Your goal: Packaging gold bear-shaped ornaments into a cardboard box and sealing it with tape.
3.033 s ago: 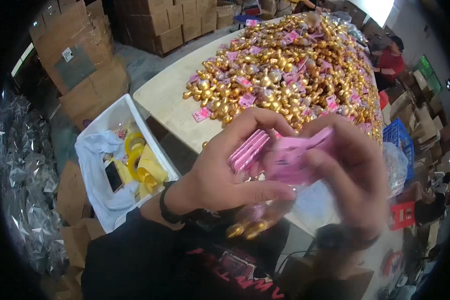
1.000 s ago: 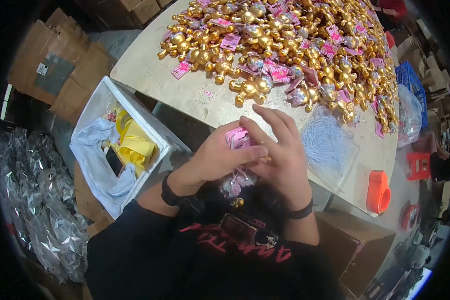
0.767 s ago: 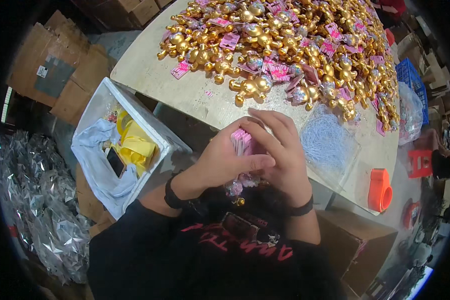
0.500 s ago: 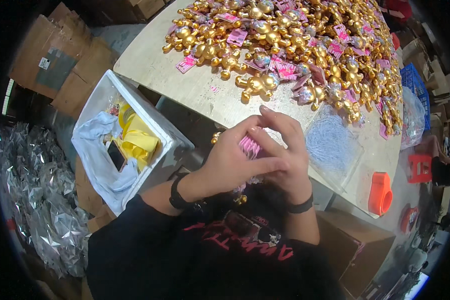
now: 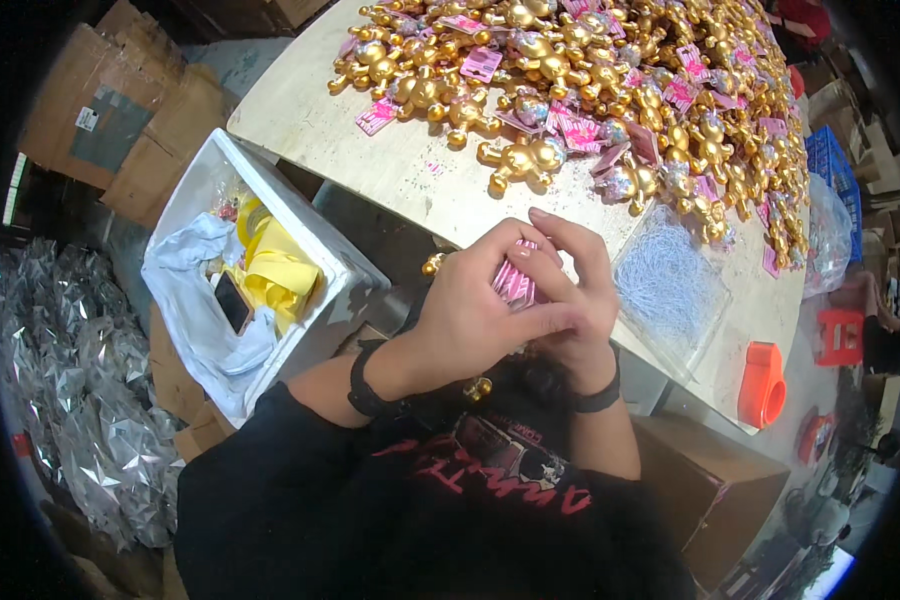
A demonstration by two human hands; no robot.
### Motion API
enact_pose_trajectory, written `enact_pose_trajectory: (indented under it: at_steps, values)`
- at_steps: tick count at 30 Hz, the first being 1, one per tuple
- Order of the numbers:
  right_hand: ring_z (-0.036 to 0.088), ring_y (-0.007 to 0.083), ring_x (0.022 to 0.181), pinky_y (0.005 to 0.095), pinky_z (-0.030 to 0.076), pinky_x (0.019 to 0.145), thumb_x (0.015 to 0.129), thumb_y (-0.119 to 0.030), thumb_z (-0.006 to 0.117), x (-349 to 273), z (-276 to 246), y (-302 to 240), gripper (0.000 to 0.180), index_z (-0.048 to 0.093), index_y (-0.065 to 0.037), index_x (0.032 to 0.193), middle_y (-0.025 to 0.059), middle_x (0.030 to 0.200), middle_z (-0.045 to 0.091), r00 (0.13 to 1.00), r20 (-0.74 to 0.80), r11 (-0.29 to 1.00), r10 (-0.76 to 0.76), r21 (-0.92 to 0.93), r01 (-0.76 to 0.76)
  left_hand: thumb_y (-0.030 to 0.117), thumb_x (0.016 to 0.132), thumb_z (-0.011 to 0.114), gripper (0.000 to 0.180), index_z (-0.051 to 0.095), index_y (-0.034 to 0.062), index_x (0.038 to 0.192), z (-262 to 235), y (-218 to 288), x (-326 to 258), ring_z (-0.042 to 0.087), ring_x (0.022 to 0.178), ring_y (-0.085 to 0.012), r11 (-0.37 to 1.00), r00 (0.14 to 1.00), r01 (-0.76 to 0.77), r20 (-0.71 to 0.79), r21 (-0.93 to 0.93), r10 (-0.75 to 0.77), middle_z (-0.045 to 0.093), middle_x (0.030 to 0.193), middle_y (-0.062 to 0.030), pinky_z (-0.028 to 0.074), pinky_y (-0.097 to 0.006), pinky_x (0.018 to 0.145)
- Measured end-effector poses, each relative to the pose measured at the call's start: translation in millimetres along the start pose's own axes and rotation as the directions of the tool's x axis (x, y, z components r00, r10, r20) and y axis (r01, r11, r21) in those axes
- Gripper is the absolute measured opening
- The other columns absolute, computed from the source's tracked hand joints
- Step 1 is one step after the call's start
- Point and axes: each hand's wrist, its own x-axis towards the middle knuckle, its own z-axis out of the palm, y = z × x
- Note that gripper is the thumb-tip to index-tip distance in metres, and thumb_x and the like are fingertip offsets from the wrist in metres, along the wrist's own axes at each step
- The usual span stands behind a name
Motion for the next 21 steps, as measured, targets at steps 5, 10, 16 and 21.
enact_pose_trajectory:
  at_steps: [5, 10, 16, 21]
  values:
    - [0.064, 0.0348, 0.116, 0.0423, 0.055, 0.095, 0.070, -0.015, 0.082, 1, -2, -2, 0.050, 0.078, -0.017, 0.120, 0.0152, 0.134, 0.066, 0.999, 0.040, 1.000, 0.023, 0.010, -0.023, 0.017, 0.084, 0.090, 0.047, 0.058, 0.0010, 0.115, -5, 2, 0, 0.060, 0.101, -0.0095, 0.998, 0.994, 0.069, 0.079, 0.011, -0.070, 0.062, 0.106, -0.0042, 0.051, -0.028, 0.088]
    - [0.061, 0.0363, 0.122, 0.0449, 0.054, 0.099, 0.064, -0.019, 0.083, 22, -20, -20, 0.064, 0.072, -0.016, 0.127, 0.0137, 0.137, 0.063, 0.972, 0.229, 0.996, 0.048, -0.082, -0.030, 0.034, 0.095, 0.079, 0.042, 0.062, 0.0011, 0.114, -13, -6, 2, 0.061, 0.091, -0.0091, 0.956, 0.969, 0.169, 0.218, -0.240, -0.117, 0.065, 0.097, -0.0031, 0.051, -0.028, 0.074]
    - [0.060, 0.0366, 0.119, 0.0445, 0.053, 0.099, 0.072, -0.021, 0.087, 29, -41, -34, 0.062, 0.066, -0.009, 0.130, 0.0142, 0.133, 0.062, 0.933, 0.352, 0.979, 0.076, 0.150, -0.136, 0.037, 0.109, 0.056, 0.039, 0.067, -0.0003, 0.103, -35, -9, 0, 0.058, 0.078, -0.0072, 0.955, 0.928, 0.176, 0.363, -0.240, -0.080, 0.063, 0.087, -0.0016, 0.046, -0.024, 0.063]
    - [0.064, 0.0314, 0.109, 0.0420, 0.053, 0.092, 0.077, -0.007, 0.083, 16, -36, -34, 0.031, 0.076, -0.004, 0.107, 0.0089, 0.115, 0.069, 0.963, 0.226, 0.963, 0.144, 0.191, -0.189, 0.039, 0.092, 0.076, 0.050, 0.065, -0.0013, 0.120, -34, -7, -2, 0.058, 0.076, -0.0095, 0.942, 0.855, 0.287, 0.490, -0.172, -0.170, 0.062, 0.088, -0.0021, 0.047, -0.026, 0.067]
